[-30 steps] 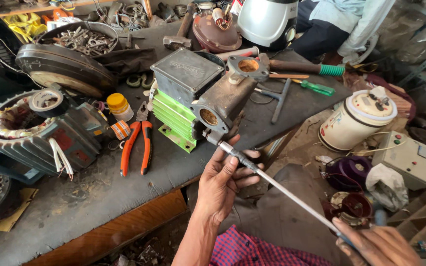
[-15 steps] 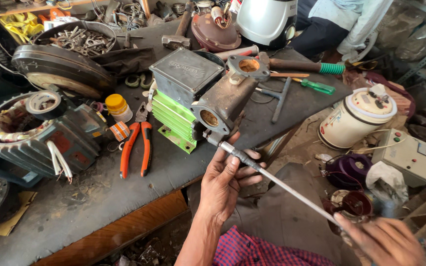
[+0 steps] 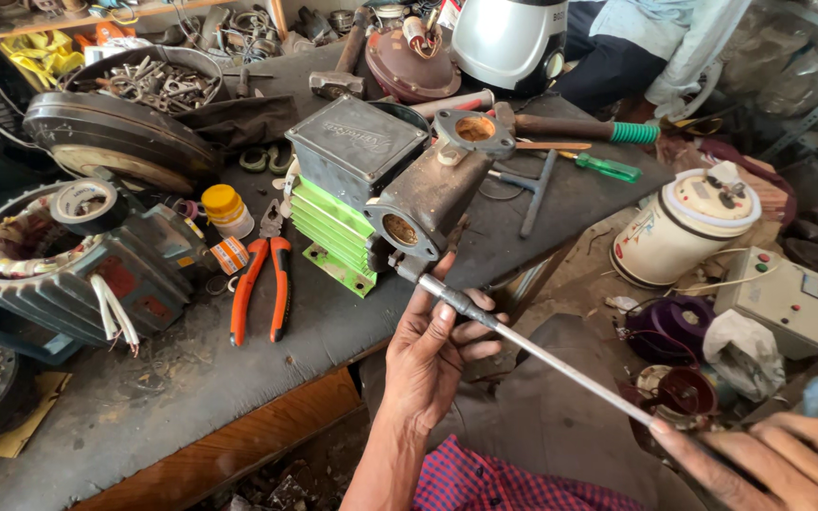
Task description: The person uses pliers to strip and adjust wires on a small electrical component, then uses a T-handle wrench to tighten bolts on a motor housing. The person handles multiple tools and components on a cluttered workbench.
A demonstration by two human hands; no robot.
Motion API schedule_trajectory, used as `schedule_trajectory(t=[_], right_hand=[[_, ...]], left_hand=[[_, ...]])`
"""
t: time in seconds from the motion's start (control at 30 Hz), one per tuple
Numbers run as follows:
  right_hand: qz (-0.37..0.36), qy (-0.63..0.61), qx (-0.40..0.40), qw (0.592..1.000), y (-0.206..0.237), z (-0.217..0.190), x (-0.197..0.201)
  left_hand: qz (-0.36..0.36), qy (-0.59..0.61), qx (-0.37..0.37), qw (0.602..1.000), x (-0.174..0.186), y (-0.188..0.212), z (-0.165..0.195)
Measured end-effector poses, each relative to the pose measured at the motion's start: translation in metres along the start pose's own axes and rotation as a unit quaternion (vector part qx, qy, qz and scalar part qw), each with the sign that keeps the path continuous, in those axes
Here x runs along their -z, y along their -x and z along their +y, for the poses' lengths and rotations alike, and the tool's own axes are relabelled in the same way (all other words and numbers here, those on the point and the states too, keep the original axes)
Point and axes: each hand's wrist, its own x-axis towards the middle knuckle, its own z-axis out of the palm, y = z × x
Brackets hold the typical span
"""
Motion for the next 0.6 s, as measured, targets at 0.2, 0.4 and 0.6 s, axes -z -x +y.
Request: schedule_trajectory(t=[0.2, 0.4, 0.6], right_hand=[[-0.015, 0.029, -0.016, 0.999, -0.003, -0.016, -0.001], [-0.024, 0.052, 0.004, 0.998, 0.006, -0.010, -0.001], [-0.086, -0.067, -0.060, 0.992, 0.022, 0.009, -0.024]], left_hand=[[-0.003, -0.017, -0.007, 1.000, 0.002, -0.001, 0.000], [0.004, -0.019, 0.000, 1.000, 0.003, -0.002, 0.002], [0.029, -0.043, -0.010, 0.999, 0.001, -0.003, 0.001]])
